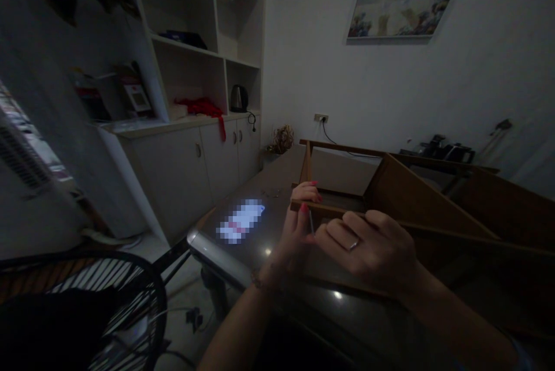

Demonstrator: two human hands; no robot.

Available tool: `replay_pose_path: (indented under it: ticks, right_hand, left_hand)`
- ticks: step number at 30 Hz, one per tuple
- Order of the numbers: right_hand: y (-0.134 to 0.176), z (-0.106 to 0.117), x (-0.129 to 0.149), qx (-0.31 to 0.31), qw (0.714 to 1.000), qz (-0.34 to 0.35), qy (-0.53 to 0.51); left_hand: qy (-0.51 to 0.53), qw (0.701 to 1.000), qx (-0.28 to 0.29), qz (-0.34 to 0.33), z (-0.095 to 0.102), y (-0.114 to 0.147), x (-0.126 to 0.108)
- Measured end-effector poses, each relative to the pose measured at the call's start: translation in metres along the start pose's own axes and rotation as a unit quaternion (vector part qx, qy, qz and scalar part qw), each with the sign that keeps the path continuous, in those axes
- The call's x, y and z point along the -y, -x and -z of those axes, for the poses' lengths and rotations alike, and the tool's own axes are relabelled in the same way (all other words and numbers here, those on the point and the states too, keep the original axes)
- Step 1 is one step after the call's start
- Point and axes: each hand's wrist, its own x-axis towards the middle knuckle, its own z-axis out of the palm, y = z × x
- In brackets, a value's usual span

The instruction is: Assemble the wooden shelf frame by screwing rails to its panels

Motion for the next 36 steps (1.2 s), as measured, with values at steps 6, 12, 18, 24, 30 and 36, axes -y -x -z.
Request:
replay_pose_path:
  ticks: [6, 12, 18, 24, 30, 36]
  right_hand:
    - [0.011, -0.01, 0.015, -0.017, 0.997, -0.039, 0.06]
    - [0.013, -0.012, 0.028, -0.025, 0.992, -0.096, 0.077]
    - [0.019, -0.02, 0.033, -0.041, 0.99, -0.125, 0.052]
    - [0.016, -0.039, 0.042, -0.102, 0.943, -0.253, -0.191]
    - [0.012, -0.052, 0.065, -0.173, 0.871, -0.36, -0.288]
    - [0.006, -0.058, 0.08, -0.201, 0.841, -0.406, -0.295]
  left_hand:
    - [0.008, 0.999, -0.013, 0.03, 0.0, 0.001, -0.001]
    - [0.012, 0.999, -0.014, 0.04, 0.001, 0.004, -0.002]
    - [0.009, 1.0, -0.02, 0.01, -0.002, 0.002, 0.002]
    - [0.03, 0.998, -0.027, -0.04, -0.006, -0.004, 0.004]
    - [0.044, 0.997, 0.002, -0.063, -0.002, -0.006, 0.006]
    - [0.044, 0.998, 0.028, -0.039, 0.003, -0.008, 0.002]
